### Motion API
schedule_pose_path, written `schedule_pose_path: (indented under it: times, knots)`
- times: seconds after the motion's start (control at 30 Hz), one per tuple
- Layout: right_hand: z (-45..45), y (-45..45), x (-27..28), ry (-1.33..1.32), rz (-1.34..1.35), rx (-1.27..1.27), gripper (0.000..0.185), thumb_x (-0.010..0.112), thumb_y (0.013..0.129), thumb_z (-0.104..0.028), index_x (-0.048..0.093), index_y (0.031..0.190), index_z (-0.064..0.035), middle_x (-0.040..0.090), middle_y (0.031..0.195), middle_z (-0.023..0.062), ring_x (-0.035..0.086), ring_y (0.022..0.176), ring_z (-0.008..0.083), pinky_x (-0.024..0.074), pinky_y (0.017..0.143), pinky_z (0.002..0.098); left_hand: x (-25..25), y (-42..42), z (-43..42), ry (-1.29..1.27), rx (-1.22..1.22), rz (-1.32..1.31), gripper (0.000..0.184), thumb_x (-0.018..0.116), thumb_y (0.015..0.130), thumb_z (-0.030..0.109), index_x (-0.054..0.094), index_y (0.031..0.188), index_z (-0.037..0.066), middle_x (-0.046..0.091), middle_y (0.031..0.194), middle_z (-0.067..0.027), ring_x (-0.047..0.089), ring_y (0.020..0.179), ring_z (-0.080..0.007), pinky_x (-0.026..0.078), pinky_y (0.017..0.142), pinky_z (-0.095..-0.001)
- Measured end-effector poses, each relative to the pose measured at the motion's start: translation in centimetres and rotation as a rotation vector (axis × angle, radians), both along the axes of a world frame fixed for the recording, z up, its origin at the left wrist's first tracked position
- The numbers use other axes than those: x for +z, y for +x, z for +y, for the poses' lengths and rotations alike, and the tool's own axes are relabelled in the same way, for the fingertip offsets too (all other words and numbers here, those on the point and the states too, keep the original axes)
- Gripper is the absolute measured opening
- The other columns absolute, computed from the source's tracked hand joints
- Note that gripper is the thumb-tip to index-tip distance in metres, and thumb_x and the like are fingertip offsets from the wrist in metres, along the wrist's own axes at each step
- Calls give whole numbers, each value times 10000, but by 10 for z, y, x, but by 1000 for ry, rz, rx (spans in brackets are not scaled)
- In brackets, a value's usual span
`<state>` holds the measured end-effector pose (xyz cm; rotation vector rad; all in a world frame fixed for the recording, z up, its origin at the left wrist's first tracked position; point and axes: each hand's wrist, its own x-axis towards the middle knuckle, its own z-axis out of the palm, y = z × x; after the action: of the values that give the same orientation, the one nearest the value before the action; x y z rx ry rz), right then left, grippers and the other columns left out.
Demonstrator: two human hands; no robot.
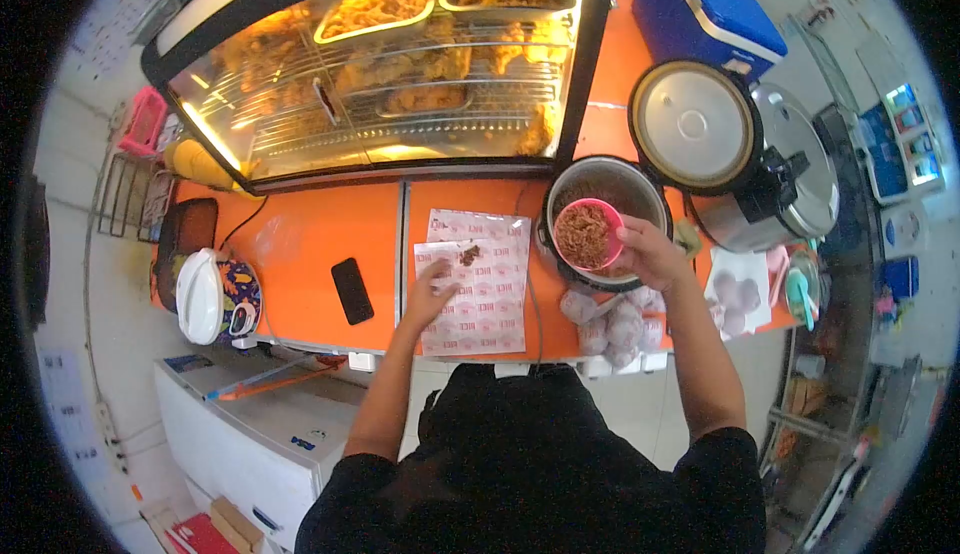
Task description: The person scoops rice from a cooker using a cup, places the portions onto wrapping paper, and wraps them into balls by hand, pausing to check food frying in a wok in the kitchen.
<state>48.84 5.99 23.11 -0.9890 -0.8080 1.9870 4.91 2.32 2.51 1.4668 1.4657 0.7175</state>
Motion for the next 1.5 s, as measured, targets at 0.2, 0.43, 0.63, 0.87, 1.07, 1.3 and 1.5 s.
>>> schedule_pose_path:
  times: [0.2,0.43,0.63,0.87,1.07,1.3,1.5]
  knots:
    - [-68,-130,-47,-154,540,-182,765,692,960,-419,371,1563,-75,499,1518,200,537,1376,352,493,1102,548,7,-58,0,118,-286,609,1117,867,717,517,329,1597,90,353,1640,-175,289,1530,-352,218,1201,-666]
    - [-63,-211,-154,-418,744,-148,566,503,1041,-514,514,1453,-126,582,1452,114,610,1236,319,552,925,480,-20,-47,17,154,-470,783,1395,838,585,719,142,1674,194,158,1729,-94,124,1588,-353,23,1131,-834]
    - [-16,-236,-208,-306,-84,-554,466,454,1070,-429,544,1399,-112,603,1374,97,606,1184,303,532,916,468,-19,-40,31,66,-504,812,1481,871,534,707,95,1677,176,177,1716,-94,140,1576,-347,59,1115,-852]
    - [-3,-290,-248,860,-1474,-143,582,680,898,-251,544,1454,-146,412,1501,269,415,1340,474,389,1081,589,-13,-42,35,55,-527,861,1490,868,542,722,71,1677,177,216,1704,-70,199,1556,-328,114,1120,-842]
    - [-14,-297,-245,906,-1514,-32,601,700,855,-275,571,1429,-152,418,1515,255,403,1378,482,352,1140,597,7,-34,56,84,-554,935,1090,832,724,497,317,1607,121,396,1588,-57,343,1465,-291,260,1127,-725]
    - [-5,-293,-236,952,-1470,-26,594,696,846,-256,577,1411,-118,421,1531,239,372,1432,467,294,1211,571,-43,-21,70,293,-593,984,644,576,949,238,437,1558,82,432,1582,-57,424,1401,-256,405,1078,-485]
    - [-45,-288,-241,969,-1329,144,558,705,841,-239,602,1378,-127,422,1535,234,358,1445,477,270,1217,615,-44,-26,66,323,-641,1038,710,540,971,297,330,1616,86,357,1664,-75,421,1419,-262,400,1070,-490]
